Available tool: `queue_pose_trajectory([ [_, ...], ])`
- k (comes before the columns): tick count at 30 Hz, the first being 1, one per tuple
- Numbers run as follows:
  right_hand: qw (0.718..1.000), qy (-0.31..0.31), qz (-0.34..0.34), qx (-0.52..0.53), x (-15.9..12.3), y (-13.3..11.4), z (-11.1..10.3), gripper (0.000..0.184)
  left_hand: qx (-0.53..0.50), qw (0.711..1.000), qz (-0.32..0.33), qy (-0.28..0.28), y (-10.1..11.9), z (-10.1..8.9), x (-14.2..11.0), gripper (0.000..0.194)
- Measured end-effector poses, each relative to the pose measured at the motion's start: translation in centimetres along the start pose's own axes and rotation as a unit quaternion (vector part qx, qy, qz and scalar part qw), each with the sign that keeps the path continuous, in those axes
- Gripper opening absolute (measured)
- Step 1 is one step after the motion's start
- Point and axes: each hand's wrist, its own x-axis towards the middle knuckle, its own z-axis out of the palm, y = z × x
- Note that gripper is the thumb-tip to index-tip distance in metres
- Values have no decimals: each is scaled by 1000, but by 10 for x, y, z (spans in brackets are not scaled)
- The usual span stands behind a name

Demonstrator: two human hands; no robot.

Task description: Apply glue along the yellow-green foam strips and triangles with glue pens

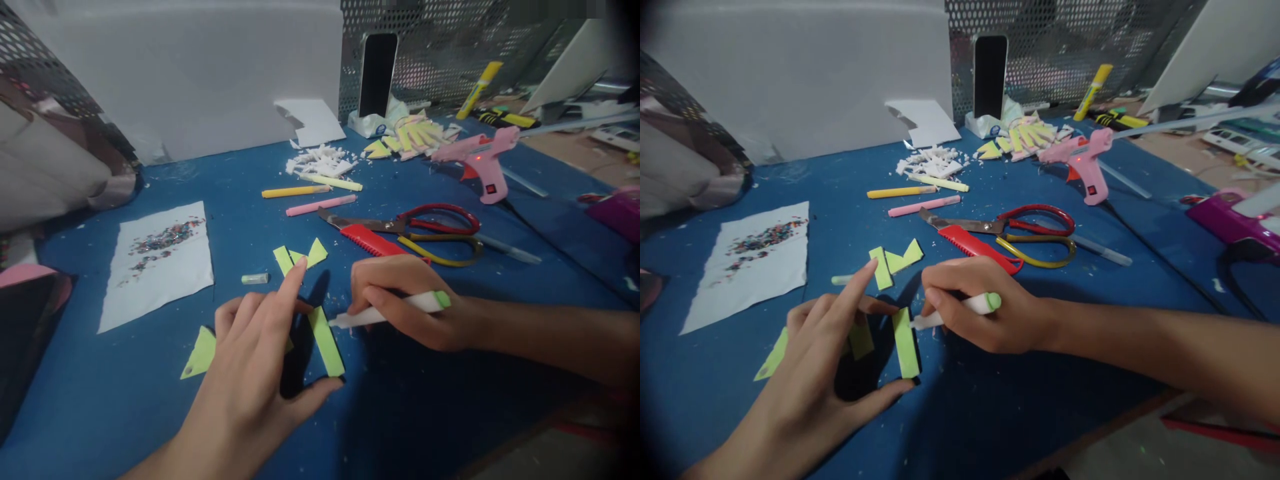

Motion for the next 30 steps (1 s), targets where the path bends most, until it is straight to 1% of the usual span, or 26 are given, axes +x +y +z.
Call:
queue_pose_trajectory([
  [3,1000,13,3,-11,0,0,0,32,5,1000,0,-4,1,0,0,117],
  [7,1000,-10,-2,9,2,-1,1,36,17,1000,0,-7,1,-2,1,118],
  [10,1000,-3,-18,16,3,-2,2,34,23,1000,2,-5,0,-3,0,113],
  [14,999,20,-39,1,3,1,4,26,26,1000,1,-2,-1,-3,-1,104],
  [19,999,-30,-26,24,1,3,3,24,31,1000,-6,-4,-1,-1,1,111],
  [23,1000,-5,-15,18,1,3,3,26,30,1000,-4,3,-1,-2,1,115],
  [26,999,-25,-17,31,1,3,3,26,29,1000,-4,4,-1,-2,0,119],
  [30,1000,-7,-26,17,1,3,3,27,25,1000,-13,-3,-3,0,-1,121],
])
